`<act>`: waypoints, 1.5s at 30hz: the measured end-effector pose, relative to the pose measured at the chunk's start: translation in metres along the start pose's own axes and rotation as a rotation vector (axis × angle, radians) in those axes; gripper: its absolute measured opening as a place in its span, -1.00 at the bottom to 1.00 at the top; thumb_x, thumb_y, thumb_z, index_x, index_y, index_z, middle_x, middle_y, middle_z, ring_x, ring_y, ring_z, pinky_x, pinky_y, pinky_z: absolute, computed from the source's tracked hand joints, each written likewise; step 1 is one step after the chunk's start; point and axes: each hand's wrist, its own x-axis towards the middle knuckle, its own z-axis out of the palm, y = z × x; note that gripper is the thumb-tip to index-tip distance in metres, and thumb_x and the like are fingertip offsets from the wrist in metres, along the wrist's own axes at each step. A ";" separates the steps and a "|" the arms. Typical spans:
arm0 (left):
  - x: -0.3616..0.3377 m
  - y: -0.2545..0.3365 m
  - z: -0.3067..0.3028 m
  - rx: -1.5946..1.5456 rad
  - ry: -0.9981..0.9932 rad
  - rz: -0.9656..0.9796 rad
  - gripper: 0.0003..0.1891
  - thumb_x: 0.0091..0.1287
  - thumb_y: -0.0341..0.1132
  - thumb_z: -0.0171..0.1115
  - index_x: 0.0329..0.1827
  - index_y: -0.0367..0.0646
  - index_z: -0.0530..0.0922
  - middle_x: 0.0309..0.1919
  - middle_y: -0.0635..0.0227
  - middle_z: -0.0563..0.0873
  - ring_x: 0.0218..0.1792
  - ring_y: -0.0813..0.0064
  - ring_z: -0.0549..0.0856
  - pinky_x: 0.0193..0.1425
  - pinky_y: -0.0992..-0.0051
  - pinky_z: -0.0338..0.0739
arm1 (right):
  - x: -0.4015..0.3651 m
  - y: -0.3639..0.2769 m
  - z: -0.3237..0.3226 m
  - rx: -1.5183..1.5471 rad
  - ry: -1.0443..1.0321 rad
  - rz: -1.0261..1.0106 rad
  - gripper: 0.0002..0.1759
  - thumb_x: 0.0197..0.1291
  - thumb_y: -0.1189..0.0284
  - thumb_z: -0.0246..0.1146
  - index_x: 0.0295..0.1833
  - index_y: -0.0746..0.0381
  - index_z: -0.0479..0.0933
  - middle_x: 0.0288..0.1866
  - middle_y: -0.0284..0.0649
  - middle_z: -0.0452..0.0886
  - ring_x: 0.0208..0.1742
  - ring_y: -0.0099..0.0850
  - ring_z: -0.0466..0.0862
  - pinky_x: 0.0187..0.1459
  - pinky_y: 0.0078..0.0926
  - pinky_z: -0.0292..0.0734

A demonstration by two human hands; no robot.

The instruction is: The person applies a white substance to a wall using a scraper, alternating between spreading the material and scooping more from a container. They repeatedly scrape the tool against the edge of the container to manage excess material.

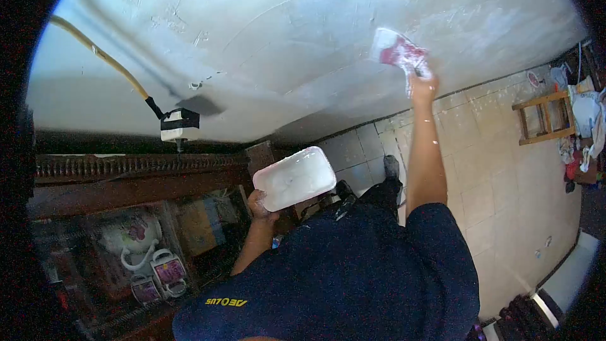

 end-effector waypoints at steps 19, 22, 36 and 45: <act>0.091 -0.057 0.088 -0.043 -0.004 0.337 -0.42 -0.04 -0.31 -0.11 0.13 -0.32 0.36 -0.01 0.10 0.54 0.06 0.16 0.54 0.20 0.24 0.41 | -0.192 0.030 0.001 0.692 -0.570 0.553 -0.71 0.13 0.52 0.20 0.00 0.29 0.47 -0.23 -0.21 0.62 -0.35 -0.41 0.64 -0.38 -0.43 0.63; 0.105 -0.070 0.089 -0.089 0.052 0.295 -0.45 0.00 -0.28 -0.10 0.12 -0.31 0.38 -0.02 0.12 0.55 0.03 0.17 0.56 0.14 0.22 0.46 | -0.200 0.037 -0.026 0.649 -0.549 0.599 -0.73 0.12 0.53 0.22 -0.03 0.27 0.48 -0.26 -0.27 0.61 -0.36 -0.45 0.63 -0.40 -0.47 0.60; 0.095 -0.065 0.104 -0.164 -0.021 0.204 -0.50 0.02 -0.46 -0.09 0.14 -0.24 0.32 0.00 0.20 0.50 0.01 0.28 0.56 0.09 0.33 0.50 | -0.144 -0.007 -0.032 -0.493 -0.435 -1.247 -0.68 -0.09 0.48 0.27 -0.11 0.14 0.56 -0.05 -0.19 0.61 -0.07 -0.20 0.61 -0.06 -0.18 0.51; 0.095 -0.062 0.102 -0.151 0.043 0.146 -0.56 0.03 -0.46 -0.08 0.06 -0.24 0.38 -0.08 0.22 0.55 -0.01 0.30 0.58 0.08 0.36 0.49 | -0.154 0.003 -0.083 -0.959 -0.928 -1.483 -0.74 -0.02 0.38 0.19 -0.14 0.05 0.59 -0.08 -0.35 0.62 0.00 -0.32 0.59 0.02 -0.16 0.49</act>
